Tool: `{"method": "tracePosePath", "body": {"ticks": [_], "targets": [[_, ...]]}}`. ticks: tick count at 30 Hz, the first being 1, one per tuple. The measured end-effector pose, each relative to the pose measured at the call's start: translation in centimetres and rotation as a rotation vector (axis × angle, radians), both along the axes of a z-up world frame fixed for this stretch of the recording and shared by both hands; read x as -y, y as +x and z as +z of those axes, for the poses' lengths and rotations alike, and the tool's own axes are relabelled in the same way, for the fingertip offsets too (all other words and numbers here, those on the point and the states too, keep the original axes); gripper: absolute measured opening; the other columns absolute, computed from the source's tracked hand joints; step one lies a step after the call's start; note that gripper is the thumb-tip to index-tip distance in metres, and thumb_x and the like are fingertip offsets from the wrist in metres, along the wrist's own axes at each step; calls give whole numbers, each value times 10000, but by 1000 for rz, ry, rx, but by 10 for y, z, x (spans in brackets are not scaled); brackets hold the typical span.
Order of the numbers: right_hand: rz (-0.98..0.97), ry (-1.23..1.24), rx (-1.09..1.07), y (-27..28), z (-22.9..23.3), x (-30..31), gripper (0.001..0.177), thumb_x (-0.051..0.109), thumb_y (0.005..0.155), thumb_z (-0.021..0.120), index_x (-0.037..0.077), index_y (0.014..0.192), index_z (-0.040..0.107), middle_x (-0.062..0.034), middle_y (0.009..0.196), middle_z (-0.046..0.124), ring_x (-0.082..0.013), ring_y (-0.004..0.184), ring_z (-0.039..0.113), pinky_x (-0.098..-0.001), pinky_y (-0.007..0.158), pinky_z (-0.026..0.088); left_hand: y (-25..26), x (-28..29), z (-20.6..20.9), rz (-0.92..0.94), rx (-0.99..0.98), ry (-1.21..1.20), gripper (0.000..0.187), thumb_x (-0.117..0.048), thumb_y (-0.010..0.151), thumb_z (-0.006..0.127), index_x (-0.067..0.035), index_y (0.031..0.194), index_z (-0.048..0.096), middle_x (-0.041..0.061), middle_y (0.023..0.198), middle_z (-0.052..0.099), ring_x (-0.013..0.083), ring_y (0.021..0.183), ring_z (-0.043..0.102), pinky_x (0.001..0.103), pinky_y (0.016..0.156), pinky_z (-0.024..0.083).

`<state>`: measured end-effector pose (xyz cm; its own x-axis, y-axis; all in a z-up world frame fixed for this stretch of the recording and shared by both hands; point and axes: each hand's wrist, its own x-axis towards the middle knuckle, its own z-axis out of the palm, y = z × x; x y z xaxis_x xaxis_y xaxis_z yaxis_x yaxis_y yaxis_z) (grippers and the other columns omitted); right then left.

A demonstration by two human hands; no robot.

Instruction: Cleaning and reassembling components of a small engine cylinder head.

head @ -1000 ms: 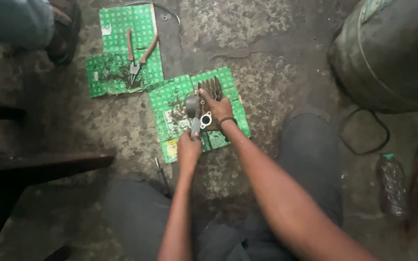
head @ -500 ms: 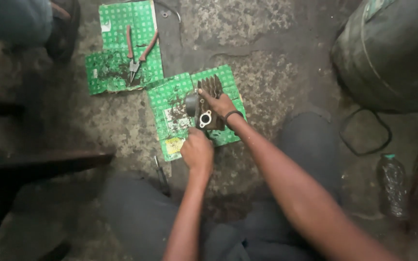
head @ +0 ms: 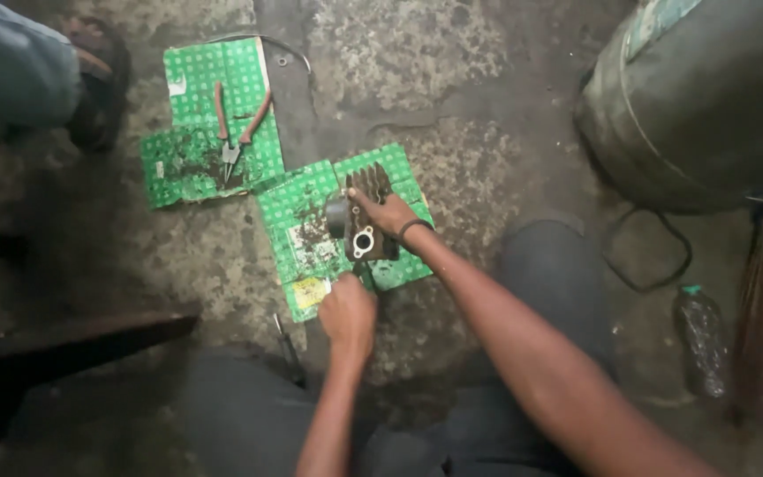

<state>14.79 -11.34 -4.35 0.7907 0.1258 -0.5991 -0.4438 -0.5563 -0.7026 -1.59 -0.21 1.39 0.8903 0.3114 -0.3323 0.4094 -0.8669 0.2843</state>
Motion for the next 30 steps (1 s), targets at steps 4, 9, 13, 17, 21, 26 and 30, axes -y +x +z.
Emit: {"method": "tracePosePath", "body": {"ticks": [4,9,13,17,21,26,30], "targets": [[-6,-65,-60,3,0,0,1091,875,680,566,-118,1106,721,-308,1065,758,-366,1035,762,-426,913,569,-7,1,3,16,-23,-44,227,-190,847,651,3,966,663,243,870,733,444,810,732,550,738,585],[-5,-180,-65,-4,33,-4,1108,901,645,588,-126,1019,769,-304,1016,758,-389,1007,762,-438,910,579,0,-11,10,135,76,-99,224,-199,972,613,16,959,676,279,837,718,476,792,707,584,731,553],[51,-310,-74,-12,47,-16,1168,909,662,565,-119,1191,730,-366,1219,706,-437,1188,693,-454,1026,535,-4,-6,-23,154,75,-101,221,-213,958,624,-3,938,690,275,844,710,475,792,703,580,724,556],[-44,-469,323,-18,22,-16,1305,835,706,712,-90,1529,300,-335,1568,345,-489,1431,357,-560,1105,343,-11,6,-28,78,124,-3,251,-152,843,661,10,1031,622,193,758,720,414,707,723,542,623,573],[37,-191,418,-1,5,-9,1123,697,809,765,-62,1524,347,-314,1544,435,-429,1450,420,-457,1195,360,-14,-3,-44,-98,192,58,143,-99,860,647,-31,980,610,166,751,727,357,691,737,485,601,585],[-58,63,318,7,-29,-4,1066,593,771,797,-48,1498,353,-235,1425,606,-319,1334,603,-390,1123,457,-34,-23,-22,-80,110,-64,166,-98,833,622,-13,974,642,216,756,718,421,706,721,536,640,573],[28,172,444,29,-88,19,971,437,883,935,-106,1441,354,-241,1363,581,-350,1269,573,-434,1053,436,-6,-33,4,240,138,-182,222,-218,952,588,-17,938,680,262,810,711,497,762,691,614,681,531]]}}
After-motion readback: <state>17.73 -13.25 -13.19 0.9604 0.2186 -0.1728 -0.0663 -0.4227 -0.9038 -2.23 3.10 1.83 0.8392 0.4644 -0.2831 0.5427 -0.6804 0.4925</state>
